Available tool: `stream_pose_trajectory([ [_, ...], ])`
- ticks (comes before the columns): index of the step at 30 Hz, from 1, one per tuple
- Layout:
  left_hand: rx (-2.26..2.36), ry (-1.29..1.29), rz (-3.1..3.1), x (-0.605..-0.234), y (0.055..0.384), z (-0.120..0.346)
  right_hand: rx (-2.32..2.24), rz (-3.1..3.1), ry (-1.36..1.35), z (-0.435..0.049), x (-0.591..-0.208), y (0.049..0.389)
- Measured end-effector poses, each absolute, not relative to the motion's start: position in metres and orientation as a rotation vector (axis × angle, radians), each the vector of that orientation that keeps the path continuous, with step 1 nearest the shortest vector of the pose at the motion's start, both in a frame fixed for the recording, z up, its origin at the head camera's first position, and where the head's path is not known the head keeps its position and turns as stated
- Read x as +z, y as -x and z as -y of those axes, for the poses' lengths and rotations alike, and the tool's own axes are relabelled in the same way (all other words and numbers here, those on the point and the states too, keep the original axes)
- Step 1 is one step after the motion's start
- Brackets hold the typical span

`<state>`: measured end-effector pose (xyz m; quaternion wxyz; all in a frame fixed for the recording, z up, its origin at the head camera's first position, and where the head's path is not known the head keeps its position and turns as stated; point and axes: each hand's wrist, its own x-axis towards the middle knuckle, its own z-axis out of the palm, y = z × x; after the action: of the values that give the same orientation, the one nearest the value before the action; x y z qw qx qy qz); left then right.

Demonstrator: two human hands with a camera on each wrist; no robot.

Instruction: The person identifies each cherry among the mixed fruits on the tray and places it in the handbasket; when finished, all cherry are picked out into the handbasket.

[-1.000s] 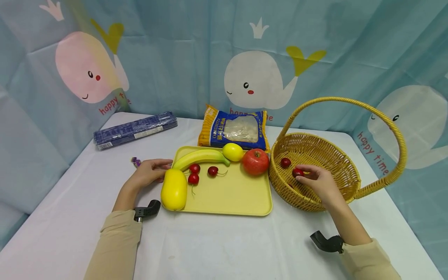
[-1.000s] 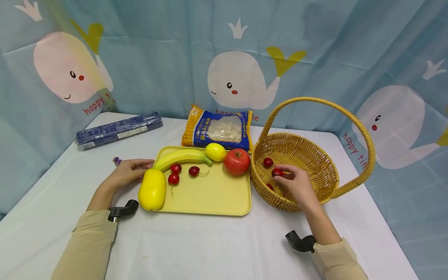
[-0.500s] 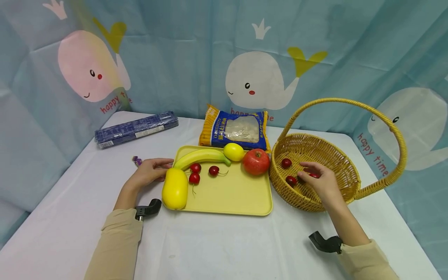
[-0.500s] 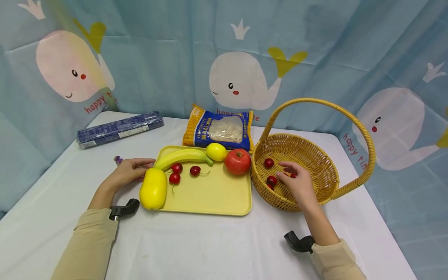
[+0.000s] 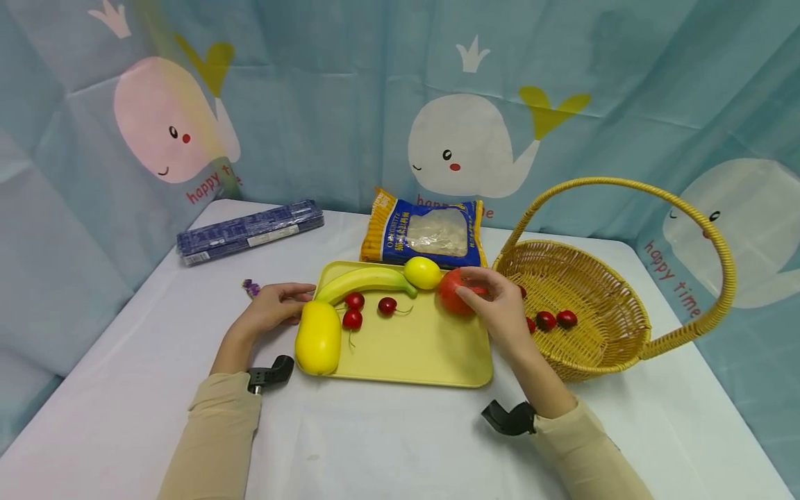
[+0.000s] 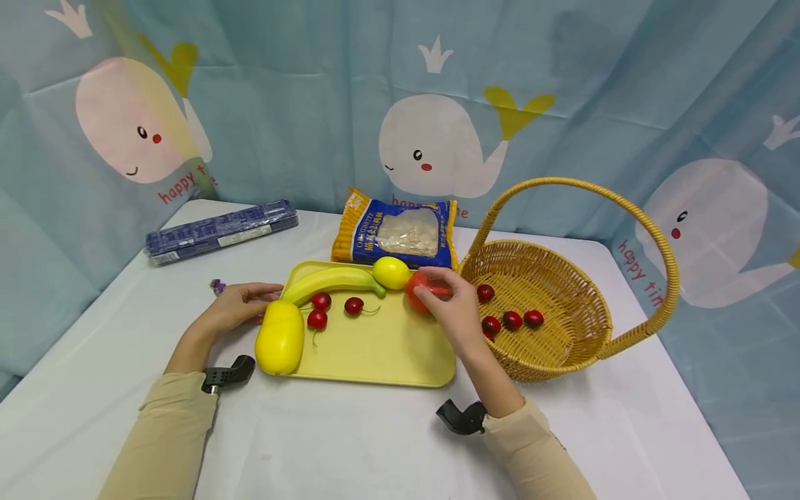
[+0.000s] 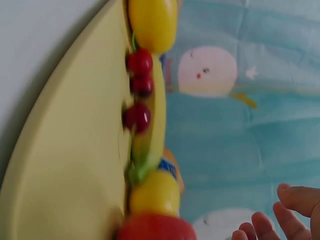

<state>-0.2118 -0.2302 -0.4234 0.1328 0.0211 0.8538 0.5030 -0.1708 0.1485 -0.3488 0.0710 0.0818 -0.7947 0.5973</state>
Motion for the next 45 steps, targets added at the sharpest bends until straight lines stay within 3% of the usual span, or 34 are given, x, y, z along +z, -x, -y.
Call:
stream_pose_trajectory([
  [10, 1.459, -0.062, -2.474, -0.422, 0.212, 0.228, 1.944, 2.488, -0.285, -0.089, -0.376, 0.193],
  [24, 1.461, -0.066, -2.48, -0.421, 0.212, 0.228, 1.543, 2.925, -0.317, -0.05, -0.4, 0.209],
  [45, 1.457, -0.062, -2.463, -0.421, 0.211, 0.229, 1.548, 2.866, -0.339, -0.063, -0.386, 0.195],
])
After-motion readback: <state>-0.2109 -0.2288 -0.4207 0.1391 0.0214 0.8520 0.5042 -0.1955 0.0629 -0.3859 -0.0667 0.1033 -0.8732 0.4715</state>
